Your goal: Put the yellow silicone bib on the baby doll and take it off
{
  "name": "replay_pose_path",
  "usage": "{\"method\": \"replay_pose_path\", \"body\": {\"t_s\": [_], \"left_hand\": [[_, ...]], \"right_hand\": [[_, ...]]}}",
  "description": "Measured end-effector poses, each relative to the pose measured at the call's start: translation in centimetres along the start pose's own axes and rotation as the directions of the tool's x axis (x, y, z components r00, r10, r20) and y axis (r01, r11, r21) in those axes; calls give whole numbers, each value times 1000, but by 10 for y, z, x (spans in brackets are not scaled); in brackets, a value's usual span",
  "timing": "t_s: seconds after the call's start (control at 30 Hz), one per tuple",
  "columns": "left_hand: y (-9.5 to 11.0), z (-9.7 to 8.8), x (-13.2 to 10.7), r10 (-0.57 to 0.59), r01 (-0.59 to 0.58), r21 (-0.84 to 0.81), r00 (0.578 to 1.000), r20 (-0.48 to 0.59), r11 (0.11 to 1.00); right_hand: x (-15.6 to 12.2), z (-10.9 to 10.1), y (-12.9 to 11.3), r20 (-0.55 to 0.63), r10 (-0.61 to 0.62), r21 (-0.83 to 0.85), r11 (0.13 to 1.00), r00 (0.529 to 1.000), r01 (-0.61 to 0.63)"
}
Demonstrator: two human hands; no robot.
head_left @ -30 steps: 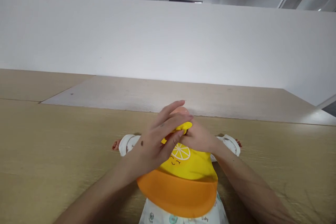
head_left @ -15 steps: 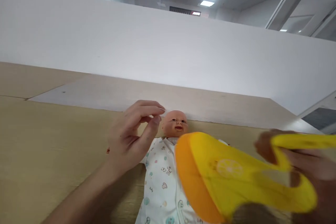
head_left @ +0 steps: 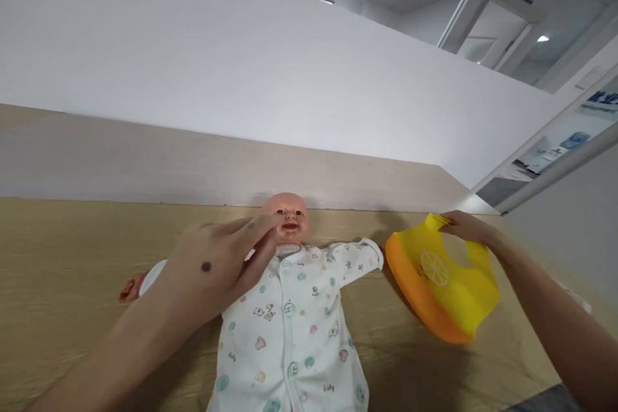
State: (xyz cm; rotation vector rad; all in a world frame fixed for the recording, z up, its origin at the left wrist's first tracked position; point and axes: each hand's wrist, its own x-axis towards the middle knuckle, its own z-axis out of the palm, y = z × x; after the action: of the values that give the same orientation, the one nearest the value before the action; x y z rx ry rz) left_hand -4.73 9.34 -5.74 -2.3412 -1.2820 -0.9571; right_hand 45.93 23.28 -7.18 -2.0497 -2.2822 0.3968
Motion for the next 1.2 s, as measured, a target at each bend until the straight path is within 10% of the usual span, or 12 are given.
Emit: {"method": "replay_pose_path", "body": {"t_s": [0.37,0.7,0.87,1.07,1.2], "left_hand": [[-9,4,-1,-2,0,18,991,134,1000],[-14,11,-1,-101,91,64,981,164,994],[-15,21,-2,-135,130,37,960,245,991],[-24,21,-35,-58,127,-88,830,555,988],[-33,18,-73,-53,181,-146,784,619,972]], "right_hand": [[77,28,34,-64,317,-359,877,946,-319],[75,36,12,-497,525,21,803,691,-595],[59,62,-33,-619,187,-42,962,762,-271],[-23,123,-131,-342,-242,149,940,908,306],[-62,136,-175,-301,-599,34,771,742,636]]}}
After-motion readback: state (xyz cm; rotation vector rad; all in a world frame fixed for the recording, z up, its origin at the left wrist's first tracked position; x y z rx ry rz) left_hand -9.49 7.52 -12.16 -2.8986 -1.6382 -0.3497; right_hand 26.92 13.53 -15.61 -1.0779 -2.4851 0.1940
